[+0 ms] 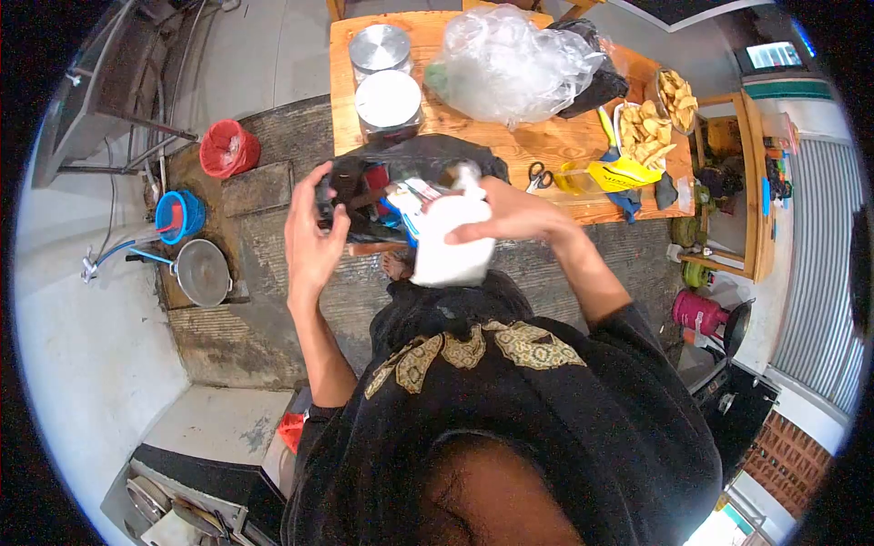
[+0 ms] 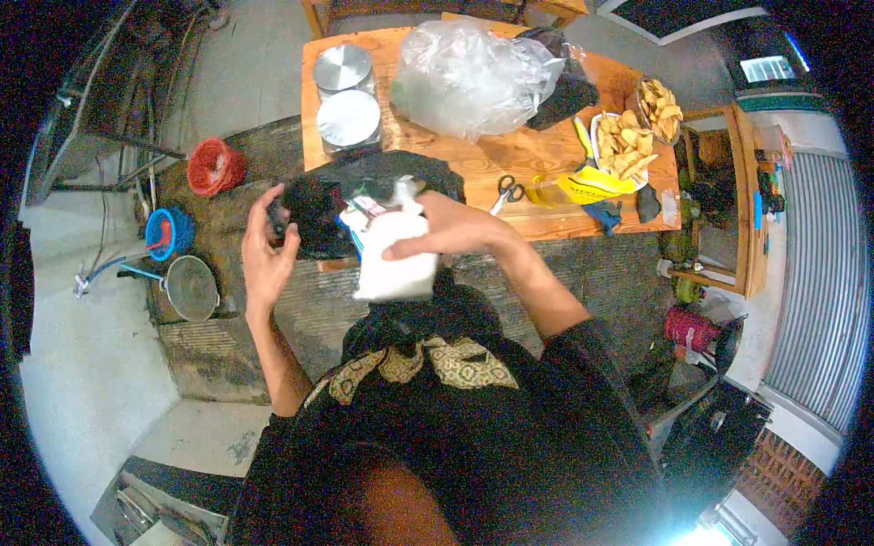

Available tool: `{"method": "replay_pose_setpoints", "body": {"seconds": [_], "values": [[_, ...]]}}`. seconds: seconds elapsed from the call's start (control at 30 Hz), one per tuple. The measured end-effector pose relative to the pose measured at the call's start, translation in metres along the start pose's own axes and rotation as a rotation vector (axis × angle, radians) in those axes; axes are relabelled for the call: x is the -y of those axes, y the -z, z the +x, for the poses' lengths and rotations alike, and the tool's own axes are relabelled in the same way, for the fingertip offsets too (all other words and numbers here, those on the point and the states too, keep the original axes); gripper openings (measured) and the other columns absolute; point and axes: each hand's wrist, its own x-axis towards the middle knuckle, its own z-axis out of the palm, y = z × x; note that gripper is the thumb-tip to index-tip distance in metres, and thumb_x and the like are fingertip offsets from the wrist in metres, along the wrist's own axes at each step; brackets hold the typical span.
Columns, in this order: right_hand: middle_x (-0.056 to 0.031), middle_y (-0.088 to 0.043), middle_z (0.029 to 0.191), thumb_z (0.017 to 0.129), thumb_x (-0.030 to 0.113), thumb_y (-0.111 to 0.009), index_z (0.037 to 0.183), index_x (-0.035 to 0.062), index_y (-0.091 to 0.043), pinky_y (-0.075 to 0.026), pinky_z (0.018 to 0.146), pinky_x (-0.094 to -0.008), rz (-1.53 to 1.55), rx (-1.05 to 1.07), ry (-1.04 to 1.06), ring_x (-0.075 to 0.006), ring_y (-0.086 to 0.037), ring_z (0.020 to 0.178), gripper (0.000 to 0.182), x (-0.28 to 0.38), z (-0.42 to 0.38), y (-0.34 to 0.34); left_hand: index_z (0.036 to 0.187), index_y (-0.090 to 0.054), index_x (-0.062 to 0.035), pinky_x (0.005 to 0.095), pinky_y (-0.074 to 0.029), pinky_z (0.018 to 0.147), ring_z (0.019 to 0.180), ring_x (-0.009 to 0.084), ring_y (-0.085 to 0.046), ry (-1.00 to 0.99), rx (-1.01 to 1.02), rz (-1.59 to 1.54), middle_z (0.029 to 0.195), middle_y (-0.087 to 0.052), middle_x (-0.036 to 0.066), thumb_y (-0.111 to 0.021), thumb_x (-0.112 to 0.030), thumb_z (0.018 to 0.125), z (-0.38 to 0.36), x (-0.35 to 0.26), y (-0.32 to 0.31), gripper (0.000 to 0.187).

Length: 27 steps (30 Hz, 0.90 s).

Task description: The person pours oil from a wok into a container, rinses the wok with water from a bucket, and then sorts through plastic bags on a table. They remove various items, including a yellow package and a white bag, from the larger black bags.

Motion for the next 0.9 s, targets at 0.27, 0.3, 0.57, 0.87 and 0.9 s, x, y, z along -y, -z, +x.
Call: {"method": "replay_pose_setpoints", "body": {"seconds": [0.27,0.3,0.57,0.87,0.9], "values": [[-0.0089,-0.059,0.110,0.062,0.024,-0.075,0.116,0.0032,-0.056,-0.044,0.088,-0.0318,0.021,-0.354,0.275,-0.0185,-0.056,0.101,0.061,0.000,-0.093,0.103,0.108,-0.058,-0.0105,0.0415,-0.046,0.076,0.097,0.0308,-0.053,-0.174,-0.364,0.610,0.097,-0.054,0.013,-0.069,-0.038,0.073,0.049,-0.060,-0.009,0.046],[-0.0094,-0.060,0.109,0.062,0.024,-0.075,0.115,0.0030,-0.057,-0.045,0.086,-0.0311,-0.050,-0.452,0.290,-0.0180,-0.057,0.098,0.060,-0.006,-0.090,0.122,0.107,-0.059,-0.0092,0.0417,-0.046,0.077,0.098,0.0310,-0.053,-0.218,-0.395,0.556,0.098,-0.054,0.014,-0.068,-0.038,0.073,0.069,-0.072,-0.026,0.045],[-0.0068,-0.064,0.097,0.067,0.021,-0.073,0.106,0.0029,-0.061,-0.047,0.078,-0.0282,0.289,-0.337,0.273,-0.0159,-0.061,0.085,0.045,-0.063,0.030,0.239,0.094,-0.058,-0.0001,0.0408,-0.046,0.071,0.079,0.0308,-0.060,-0.203,-0.057,0.191,0.082,-0.061,0.016,-0.059,-0.027,0.078,0.196,-0.093,-0.170,0.031],[-0.0022,-0.064,0.099,0.073,0.040,-0.067,0.109,0.0066,-0.061,-0.048,0.071,-0.0297,0.114,-0.177,-0.236,-0.0143,-0.059,0.086,0.049,-0.107,0.174,0.257,0.090,-0.052,-0.0049,0.0246,-0.037,0.077,0.086,0.0109,-0.046,-0.122,0.125,-0.673,0.087,-0.049,0.000,-0.048,-0.016,0.085,0.162,-0.075,-0.164,0.013],[-0.0011,-0.063,0.100,0.074,0.039,-0.066,0.110,0.0080,-0.060,-0.049,0.070,-0.0299,0.185,-0.144,-0.274,-0.0136,-0.059,0.086,0.048,-0.117,0.189,0.269,0.090,-0.052,-0.0058,0.0242,-0.037,0.077,0.086,0.0106,-0.046,-0.188,0.145,-0.628,0.086,-0.049,0.000,-0.048,-0.016,0.085,0.169,-0.066,-0.156,0.013]]}}
